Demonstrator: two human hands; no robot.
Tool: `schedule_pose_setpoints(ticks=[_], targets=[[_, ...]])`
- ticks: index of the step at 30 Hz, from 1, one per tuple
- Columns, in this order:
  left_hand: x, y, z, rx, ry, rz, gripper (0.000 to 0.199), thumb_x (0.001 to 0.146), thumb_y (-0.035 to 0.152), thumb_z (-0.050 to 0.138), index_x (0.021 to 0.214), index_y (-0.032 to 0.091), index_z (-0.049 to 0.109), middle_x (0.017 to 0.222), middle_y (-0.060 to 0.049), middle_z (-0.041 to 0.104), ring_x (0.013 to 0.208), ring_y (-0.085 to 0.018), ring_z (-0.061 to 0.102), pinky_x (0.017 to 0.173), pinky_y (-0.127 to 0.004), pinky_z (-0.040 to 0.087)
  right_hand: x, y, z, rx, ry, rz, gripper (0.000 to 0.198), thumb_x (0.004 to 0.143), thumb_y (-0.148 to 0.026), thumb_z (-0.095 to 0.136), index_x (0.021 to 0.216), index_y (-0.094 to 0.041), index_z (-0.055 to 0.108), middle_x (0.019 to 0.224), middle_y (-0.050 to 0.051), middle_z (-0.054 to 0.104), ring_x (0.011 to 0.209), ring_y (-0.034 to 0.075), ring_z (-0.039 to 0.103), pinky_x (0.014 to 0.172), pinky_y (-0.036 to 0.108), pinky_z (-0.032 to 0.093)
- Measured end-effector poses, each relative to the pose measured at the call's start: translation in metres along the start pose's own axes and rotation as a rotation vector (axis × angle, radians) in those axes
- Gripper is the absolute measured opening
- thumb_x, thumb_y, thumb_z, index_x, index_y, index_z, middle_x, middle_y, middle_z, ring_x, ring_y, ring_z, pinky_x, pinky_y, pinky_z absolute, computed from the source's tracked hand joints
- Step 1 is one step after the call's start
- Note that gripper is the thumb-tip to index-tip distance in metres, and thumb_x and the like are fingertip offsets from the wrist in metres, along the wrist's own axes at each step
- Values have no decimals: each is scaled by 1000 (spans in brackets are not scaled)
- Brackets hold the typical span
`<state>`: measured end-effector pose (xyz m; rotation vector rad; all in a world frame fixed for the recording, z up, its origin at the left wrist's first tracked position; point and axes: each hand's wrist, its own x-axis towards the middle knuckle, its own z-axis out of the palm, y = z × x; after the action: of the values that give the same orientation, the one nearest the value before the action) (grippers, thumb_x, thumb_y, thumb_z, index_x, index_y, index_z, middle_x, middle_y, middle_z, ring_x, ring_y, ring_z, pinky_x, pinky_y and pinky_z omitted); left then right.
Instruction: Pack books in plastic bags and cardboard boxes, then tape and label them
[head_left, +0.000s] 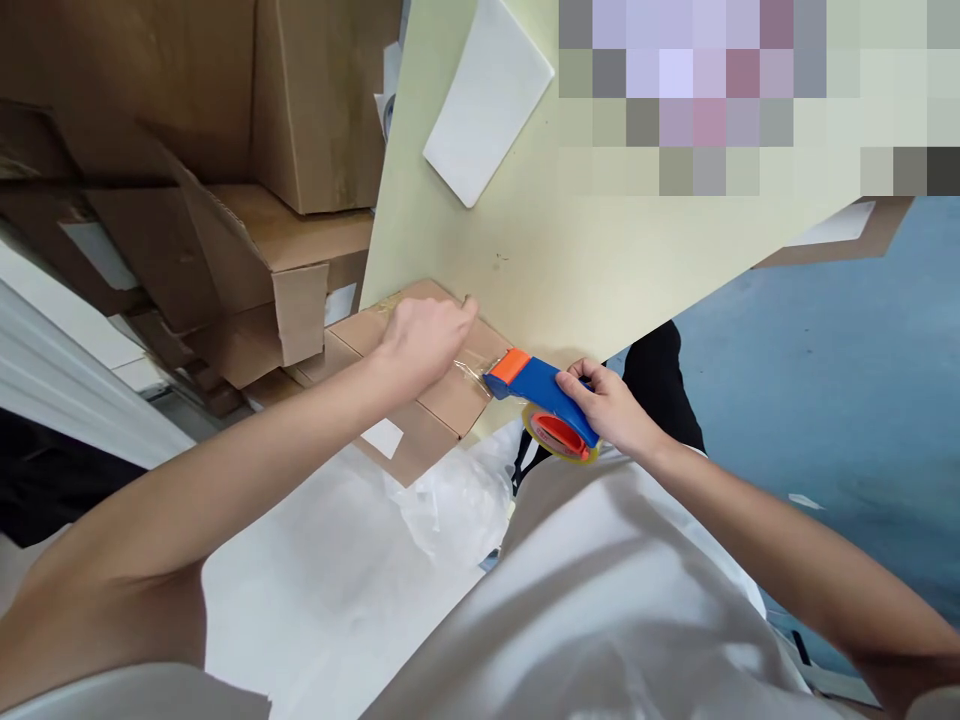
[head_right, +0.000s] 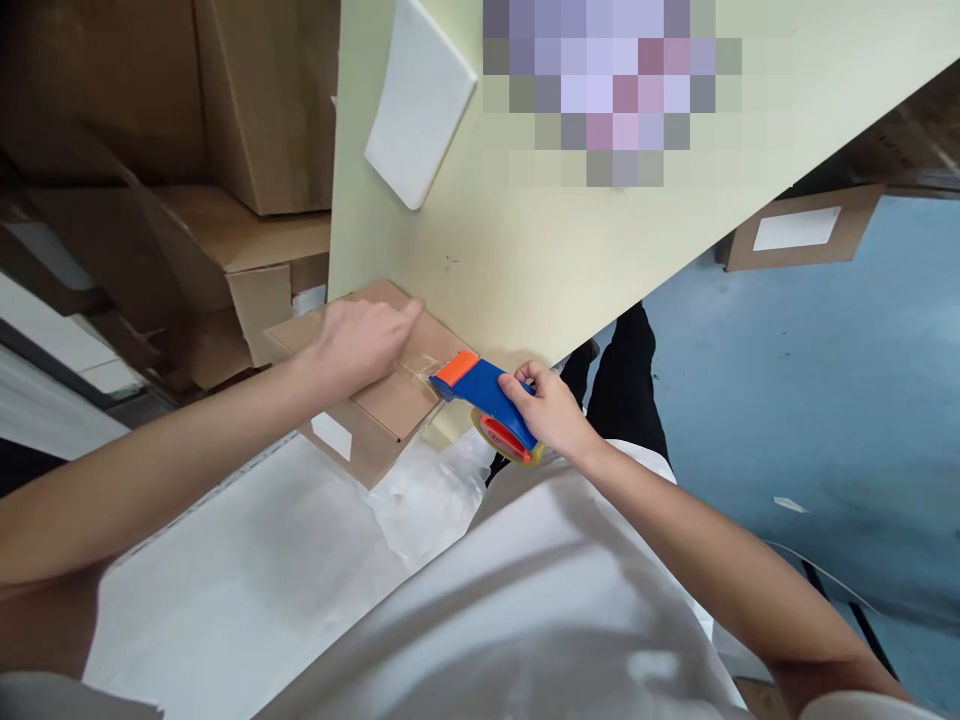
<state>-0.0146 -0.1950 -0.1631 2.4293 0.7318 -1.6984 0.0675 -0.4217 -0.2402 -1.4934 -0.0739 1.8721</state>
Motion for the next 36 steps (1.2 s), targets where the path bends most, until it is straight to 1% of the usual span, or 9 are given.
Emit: schedule_pose_setpoints(ticks=[5,11,16,21,23,26,28,33,36], targets=[[3,-2,7,-45,5,-18,68,78,30,63,139,19,36,91,-12,64,110,-37,56,94,-50,38,-1,4,8,-7,8,-31,32,80,-52,59,74,-21,52,55,-5,50,48,10,43,43,22,33],[7,-10,11,-83,16,-93,82,78,36,64,145,20,19,104,-11,60,117,-39,50,96,-52,35,1,4,17,-52,57,-41,34,80,-53,57,73,-21,50,57,-4,52,50,11,45,46,23,34],[2,-22,21,-94,66,-92,84,77,49,62,144,20,20,121,-13,52,127,-42,40,100,-52,29,1,6,23,-104,40,-40,33,80,-54,57,74,-22,50,56,-4,51,50,11,43,47,23,31],[-17,-49,24,-125,129,112,72,84,57,45,143,20,27,144,-11,35,139,-39,23,107,-54,16,-1,8,25,-116,57,-14,34,78,-54,59,74,-21,51,56,-4,50,49,10,44,47,24,33],[-28,-62,30,-125,67,304,72,84,62,40,143,21,32,148,-7,34,140,-36,21,109,-53,12,-1,8,25,-71,37,0,35,77,-54,60,74,-21,50,57,-4,50,50,10,44,46,23,34],[-40,-79,45,-64,-62,526,91,68,75,48,142,23,35,150,-8,37,139,-33,27,113,-48,8,0,9,23,8,7,18,37,76,-56,61,75,-21,50,61,-4,51,53,11,45,49,24,35],[-44,-86,55,-16,-112,538,101,61,79,51,144,24,33,151,-9,35,139,-31,29,113,-44,10,-1,13,22,87,-35,33,39,76,-58,60,77,-21,49,64,-4,52,55,11,46,51,24,36],[-45,-90,65,-37,-136,465,99,65,80,46,146,25,29,154,-6,29,141,-33,24,113,-42,13,-6,34,29,310,-216,78,37,72,-53,67,82,-22,48,71,-6,52,61,10,48,58,24,39],[-49,-98,63,-129,-99,386,96,67,81,44,146,28,31,153,-2,31,140,-34,25,113,-45,14,2,34,40,474,-198,94,36,71,-50,69,82,-23,49,73,-5,54,64,11,51,63,26,43]])
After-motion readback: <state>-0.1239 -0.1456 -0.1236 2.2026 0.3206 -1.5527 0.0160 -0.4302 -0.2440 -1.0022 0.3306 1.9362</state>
